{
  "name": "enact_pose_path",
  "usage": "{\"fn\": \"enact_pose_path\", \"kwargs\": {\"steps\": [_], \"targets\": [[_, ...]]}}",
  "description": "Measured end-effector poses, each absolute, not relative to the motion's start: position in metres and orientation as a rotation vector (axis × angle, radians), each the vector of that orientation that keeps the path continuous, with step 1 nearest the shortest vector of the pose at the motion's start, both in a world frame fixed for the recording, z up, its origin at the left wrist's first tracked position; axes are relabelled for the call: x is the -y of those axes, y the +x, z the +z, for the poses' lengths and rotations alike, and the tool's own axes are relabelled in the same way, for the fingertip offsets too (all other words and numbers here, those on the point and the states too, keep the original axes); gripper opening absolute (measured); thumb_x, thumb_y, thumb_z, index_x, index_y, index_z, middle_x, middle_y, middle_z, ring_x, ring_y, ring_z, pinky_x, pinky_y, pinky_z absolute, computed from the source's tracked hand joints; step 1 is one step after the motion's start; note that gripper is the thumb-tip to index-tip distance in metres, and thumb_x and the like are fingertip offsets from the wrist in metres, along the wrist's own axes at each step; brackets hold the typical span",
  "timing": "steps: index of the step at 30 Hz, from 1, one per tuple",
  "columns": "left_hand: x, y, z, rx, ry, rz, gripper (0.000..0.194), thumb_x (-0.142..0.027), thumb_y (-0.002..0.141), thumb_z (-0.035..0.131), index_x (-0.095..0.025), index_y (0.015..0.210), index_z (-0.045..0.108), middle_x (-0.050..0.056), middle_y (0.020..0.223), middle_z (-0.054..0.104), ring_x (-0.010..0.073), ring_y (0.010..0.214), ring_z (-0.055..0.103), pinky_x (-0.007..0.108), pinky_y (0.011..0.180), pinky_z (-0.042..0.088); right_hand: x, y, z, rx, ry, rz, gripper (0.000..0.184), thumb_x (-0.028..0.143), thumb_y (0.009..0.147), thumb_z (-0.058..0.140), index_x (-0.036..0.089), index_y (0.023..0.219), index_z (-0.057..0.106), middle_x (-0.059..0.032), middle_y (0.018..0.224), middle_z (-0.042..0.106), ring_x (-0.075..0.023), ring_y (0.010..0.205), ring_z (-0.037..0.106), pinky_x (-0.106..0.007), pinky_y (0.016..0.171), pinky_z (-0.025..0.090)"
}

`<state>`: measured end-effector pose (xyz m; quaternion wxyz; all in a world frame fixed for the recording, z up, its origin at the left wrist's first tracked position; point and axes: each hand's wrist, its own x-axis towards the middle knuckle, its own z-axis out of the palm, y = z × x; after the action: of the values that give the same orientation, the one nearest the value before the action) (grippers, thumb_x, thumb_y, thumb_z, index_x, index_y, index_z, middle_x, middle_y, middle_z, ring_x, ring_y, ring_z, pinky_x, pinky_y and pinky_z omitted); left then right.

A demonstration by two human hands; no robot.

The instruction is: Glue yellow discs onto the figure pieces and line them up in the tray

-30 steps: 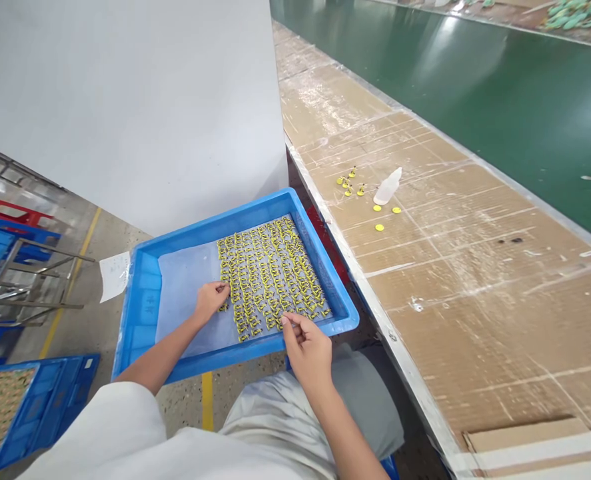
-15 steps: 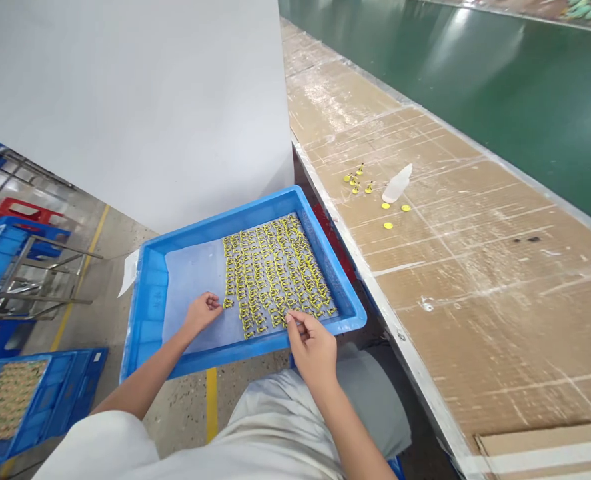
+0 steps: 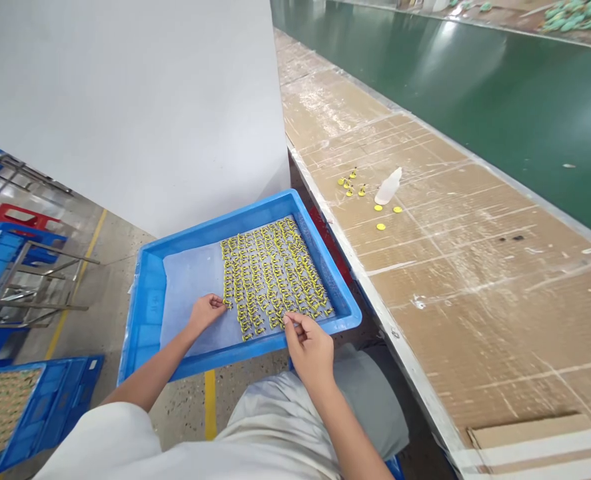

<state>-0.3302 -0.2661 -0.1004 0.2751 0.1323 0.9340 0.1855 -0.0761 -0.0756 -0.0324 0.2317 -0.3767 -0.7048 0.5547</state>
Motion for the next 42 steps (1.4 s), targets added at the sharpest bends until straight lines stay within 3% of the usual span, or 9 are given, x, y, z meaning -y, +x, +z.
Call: {"fn": "enact_pose_path", "kwargs": {"steps": [15, 26, 42], "targets": [[0.258, -0.327, -0.097, -2.535, 0.311, 0.489, 0.023, -0.034, 0.092, 0.059, -0.014, 0.104, 0.064, 0.006, 0.099, 0.068, 0.0159, 0.081, 0.066, 0.035, 0.072, 0.057, 0.076, -0.074, -0.036, 1.947, -0.987, 1.498, 0.033, 0.046, 0.087, 0.057, 0.018, 0.093, 0.074, -0.0064, 0.076, 0.074, -0.0161, 0.059, 0.063, -0.028, 0.061, 0.055], [0.196, -0.401, -0.077, -2.811, 0.406, 0.450, 0.028, -0.037, 0.092, 0.058, -0.016, 0.110, 0.064, 0.008, 0.112, 0.066, 0.0213, 0.098, 0.064, 0.042, 0.085, 0.054, 0.078, -0.074, -0.041, 1.979, -0.942, 1.425, 0.030, 0.043, 0.089, 0.057, 0.019, 0.093, 0.074, -0.0056, 0.078, 0.074, -0.0153, 0.058, 0.063, -0.027, 0.060, 0.054], [0.186, -0.419, -0.086, -2.823, 0.318, 0.366, 0.029, -0.036, 0.091, 0.061, -0.015, 0.111, 0.063, 0.008, 0.110, 0.066, 0.0208, 0.095, 0.065, 0.041, 0.082, 0.055, 0.077, -0.076, -0.045, 2.007, -0.890, 1.376, 0.024, 0.036, 0.090, 0.057, 0.019, 0.094, 0.073, -0.0023, 0.070, 0.070, -0.0126, 0.054, 0.060, -0.024, 0.055, 0.051]]}}
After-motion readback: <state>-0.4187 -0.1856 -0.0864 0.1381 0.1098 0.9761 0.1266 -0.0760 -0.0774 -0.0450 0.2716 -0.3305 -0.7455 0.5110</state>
